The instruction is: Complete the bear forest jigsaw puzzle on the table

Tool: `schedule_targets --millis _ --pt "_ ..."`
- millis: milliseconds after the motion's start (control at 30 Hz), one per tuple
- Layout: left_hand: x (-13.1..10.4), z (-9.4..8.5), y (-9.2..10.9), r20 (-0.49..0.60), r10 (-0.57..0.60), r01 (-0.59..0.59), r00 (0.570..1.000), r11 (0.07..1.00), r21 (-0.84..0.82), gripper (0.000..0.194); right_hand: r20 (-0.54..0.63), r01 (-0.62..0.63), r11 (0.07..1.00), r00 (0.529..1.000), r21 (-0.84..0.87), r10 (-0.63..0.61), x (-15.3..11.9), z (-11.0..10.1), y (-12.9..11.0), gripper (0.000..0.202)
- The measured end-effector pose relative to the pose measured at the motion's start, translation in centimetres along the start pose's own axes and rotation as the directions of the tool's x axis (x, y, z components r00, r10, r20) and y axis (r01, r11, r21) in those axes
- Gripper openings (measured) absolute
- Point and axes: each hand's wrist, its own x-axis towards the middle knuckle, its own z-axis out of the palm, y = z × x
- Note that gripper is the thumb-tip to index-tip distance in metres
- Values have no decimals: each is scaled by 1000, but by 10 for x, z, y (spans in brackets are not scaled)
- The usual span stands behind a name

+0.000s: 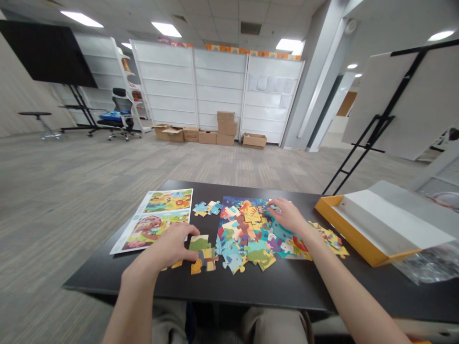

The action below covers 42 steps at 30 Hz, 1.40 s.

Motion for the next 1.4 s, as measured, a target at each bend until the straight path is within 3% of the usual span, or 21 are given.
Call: schedule_targets --millis 100,267,467,667,867,1167,1400 --pt "-1 -1 -1 8 -7 7 1000 999 -31 43 33 151 984 988 91 -154 -1 20 -22 28" --pt "-2 -3 2 38 21 -18 999 996 -83 39 110 197 978 973 75 -204 -4 33 -42 46" --pt "-2 -3 -3 23 77 -71 997 978 -195 32 190 222 966 951 131 -244 -4 14 -45 31" --pt "0 0 -1 15 25 -22 1000 977 -213 32 319 188 976 923 114 -215 -13 -13 -48 20" --pt "2 -3 4 -51 -17 8 999 985 -173 33 470 58 995 878 83 -91 -20 -33 -47 32" --pt "2 -8 4 -193 42 -64 980 992 -107 36 558 43 990 823 132 -110 -22 -45 -49 37" --pt "5 -9 9 -340 -40 -19 940 986 -168 40 569 -2 988 818 157 -89 -23 -51 -50 40"
